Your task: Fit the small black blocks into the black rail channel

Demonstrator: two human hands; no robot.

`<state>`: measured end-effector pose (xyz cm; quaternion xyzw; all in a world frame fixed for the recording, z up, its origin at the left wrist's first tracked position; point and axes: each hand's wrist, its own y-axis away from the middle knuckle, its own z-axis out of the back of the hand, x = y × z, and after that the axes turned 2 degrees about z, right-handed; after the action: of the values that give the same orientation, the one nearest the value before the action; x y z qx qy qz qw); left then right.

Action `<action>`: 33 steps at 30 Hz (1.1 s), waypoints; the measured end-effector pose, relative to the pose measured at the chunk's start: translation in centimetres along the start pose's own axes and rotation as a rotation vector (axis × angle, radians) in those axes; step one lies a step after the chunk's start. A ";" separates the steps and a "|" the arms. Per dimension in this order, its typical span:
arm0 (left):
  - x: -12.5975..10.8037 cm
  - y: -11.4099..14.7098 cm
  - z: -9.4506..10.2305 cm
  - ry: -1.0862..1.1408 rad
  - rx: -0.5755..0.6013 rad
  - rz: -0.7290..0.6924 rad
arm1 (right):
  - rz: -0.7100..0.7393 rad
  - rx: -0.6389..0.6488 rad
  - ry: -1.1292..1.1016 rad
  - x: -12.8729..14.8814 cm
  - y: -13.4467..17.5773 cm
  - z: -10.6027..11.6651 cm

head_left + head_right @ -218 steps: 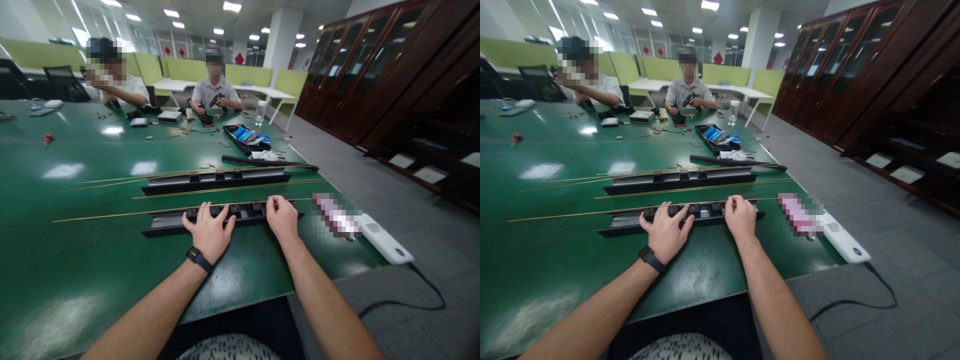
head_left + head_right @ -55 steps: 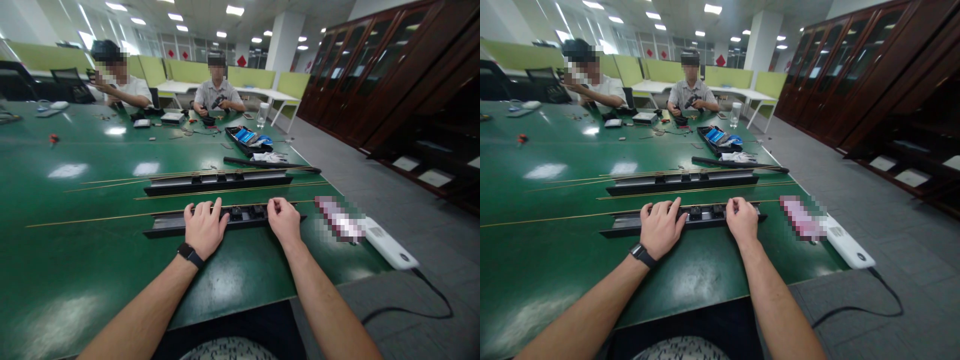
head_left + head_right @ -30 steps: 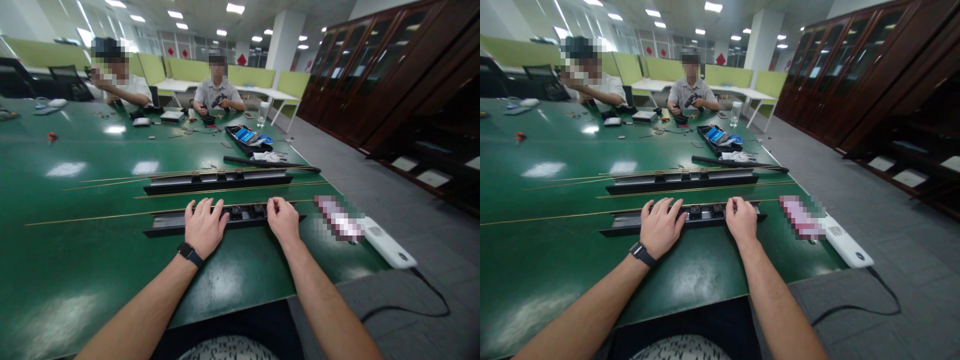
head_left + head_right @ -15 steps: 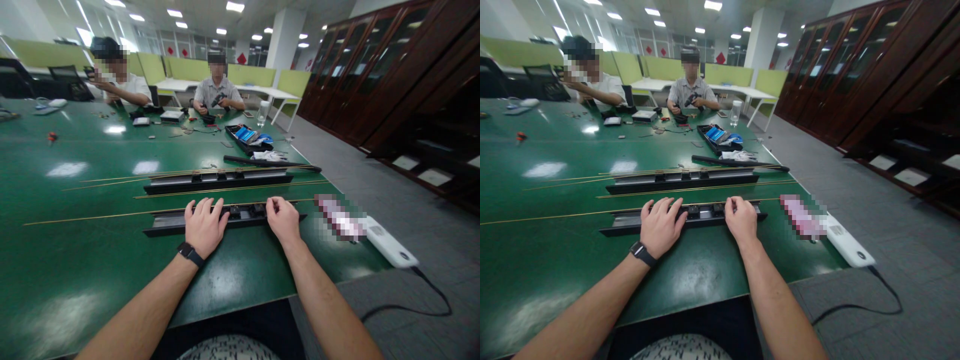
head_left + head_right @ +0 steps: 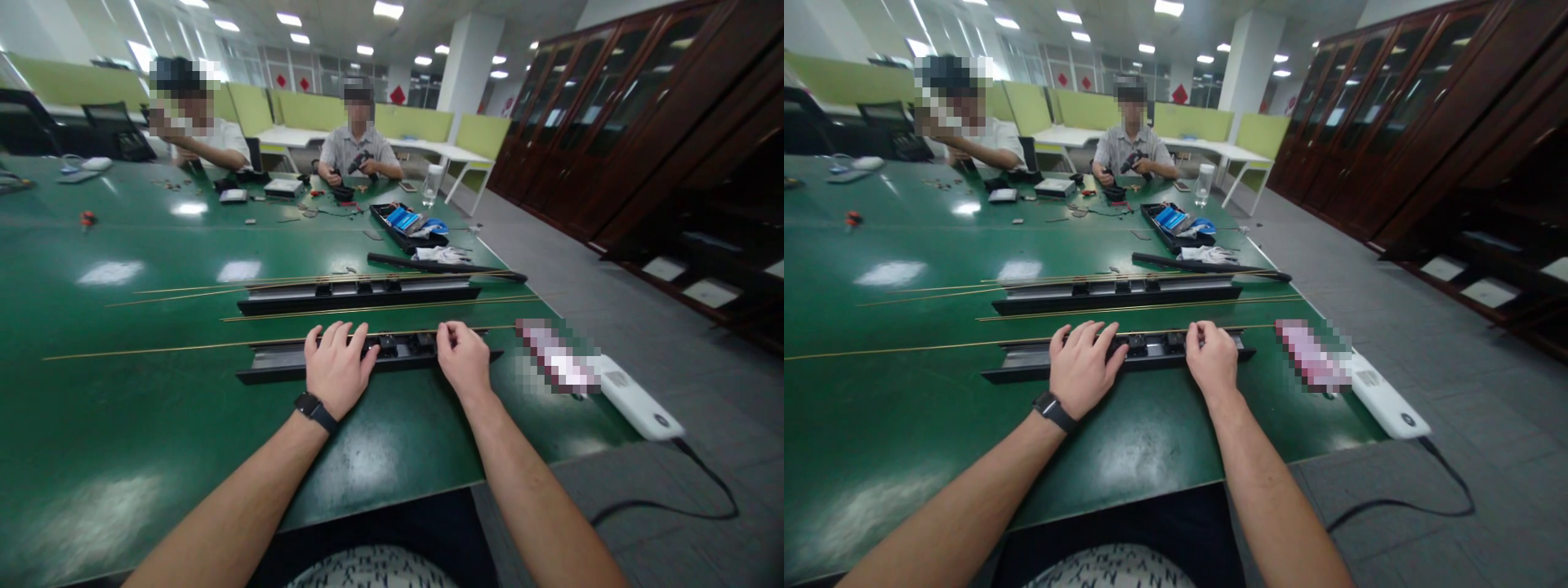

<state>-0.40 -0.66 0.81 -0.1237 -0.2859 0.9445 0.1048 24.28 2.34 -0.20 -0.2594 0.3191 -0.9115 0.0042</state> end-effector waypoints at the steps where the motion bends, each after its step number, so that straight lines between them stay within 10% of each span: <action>1: 0.0 0.0 0.0 0.003 0.000 0.002 | 0.008 0.003 -0.001 0.1 0.0 0.0; 33: 0.0 0.0 0.1 0.003 0.006 -0.008 | -0.034 -0.026 -0.021 -0.3 -0.1 0.0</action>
<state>-0.45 -0.75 0.86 -0.1236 -0.2835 0.9447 0.1091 24.52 2.46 -0.28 -0.2744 0.3266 -0.9044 -0.0114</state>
